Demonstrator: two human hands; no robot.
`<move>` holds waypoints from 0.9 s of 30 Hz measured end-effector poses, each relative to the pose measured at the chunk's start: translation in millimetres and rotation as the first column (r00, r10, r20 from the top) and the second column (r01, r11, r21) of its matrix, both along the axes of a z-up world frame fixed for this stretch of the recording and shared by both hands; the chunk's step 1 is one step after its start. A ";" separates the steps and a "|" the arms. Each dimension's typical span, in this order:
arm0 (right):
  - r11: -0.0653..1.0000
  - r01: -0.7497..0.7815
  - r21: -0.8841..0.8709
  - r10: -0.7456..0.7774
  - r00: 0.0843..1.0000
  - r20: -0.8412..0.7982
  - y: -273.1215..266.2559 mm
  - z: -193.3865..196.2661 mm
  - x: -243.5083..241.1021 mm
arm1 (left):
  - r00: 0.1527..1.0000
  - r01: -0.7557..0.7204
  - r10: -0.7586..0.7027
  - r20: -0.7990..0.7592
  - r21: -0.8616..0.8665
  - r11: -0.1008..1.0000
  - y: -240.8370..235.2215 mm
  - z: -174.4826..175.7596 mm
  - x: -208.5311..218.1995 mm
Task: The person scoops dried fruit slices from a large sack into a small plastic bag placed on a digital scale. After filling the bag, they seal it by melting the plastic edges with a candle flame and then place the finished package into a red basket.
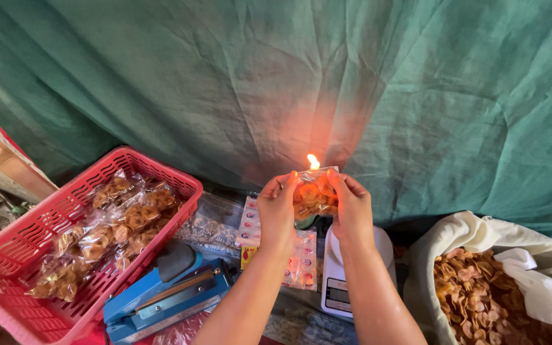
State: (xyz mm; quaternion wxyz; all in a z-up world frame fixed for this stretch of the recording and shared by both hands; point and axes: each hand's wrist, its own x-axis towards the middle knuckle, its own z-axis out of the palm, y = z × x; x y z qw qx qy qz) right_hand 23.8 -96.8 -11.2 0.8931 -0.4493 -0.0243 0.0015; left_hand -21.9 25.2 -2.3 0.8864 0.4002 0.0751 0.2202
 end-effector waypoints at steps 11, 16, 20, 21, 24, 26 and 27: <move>0.999 0.037 0.017 -0.036 0.999 -0.007 -13.0 -0.7 13.2 | 0.998 0.010 -0.011 -0.068 -0.017 1.000 -15.0 0.4 17.5; 1.000 0.022 0.021 -0.021 1.000 -0.004 -19.0 3.8 9.2 | 0.998 -0.009 0.009 -0.069 0.011 1.000 -22.9 1.6 16.1; 1.000 -0.001 0.014 0.001 1.000 -0.008 -12.0 3.3 5.6 | 0.997 -0.050 0.049 -0.054 -0.019 0.999 -19.4 0.9 5.6; 1.000 -0.012 0.015 0.012 1.000 0.003 -9.3 2.3 4.1 | 0.997 -0.065 0.064 -0.035 -0.016 0.998 -17.1 0.0 2.8; 0.999 -0.041 0.020 0.040 0.999 0.016 -2.2 -0.1 1.8 | 0.996 -0.092 0.091 -0.012 -0.029 0.995 -10.0 0.6 -0.4; 0.999 -0.049 0.022 0.049 0.999 -0.002 0.0 -2.0 2.4 | 0.995 -0.088 0.088 -0.053 -0.007 0.996 -8.3 2.8 -2.4; 0.999 -0.038 0.019 0.037 0.999 0.008 0.0 -3.6 2.9 | 0.993 -0.087 0.087 -0.075 0.003 0.996 -7.7 4.0 -2.6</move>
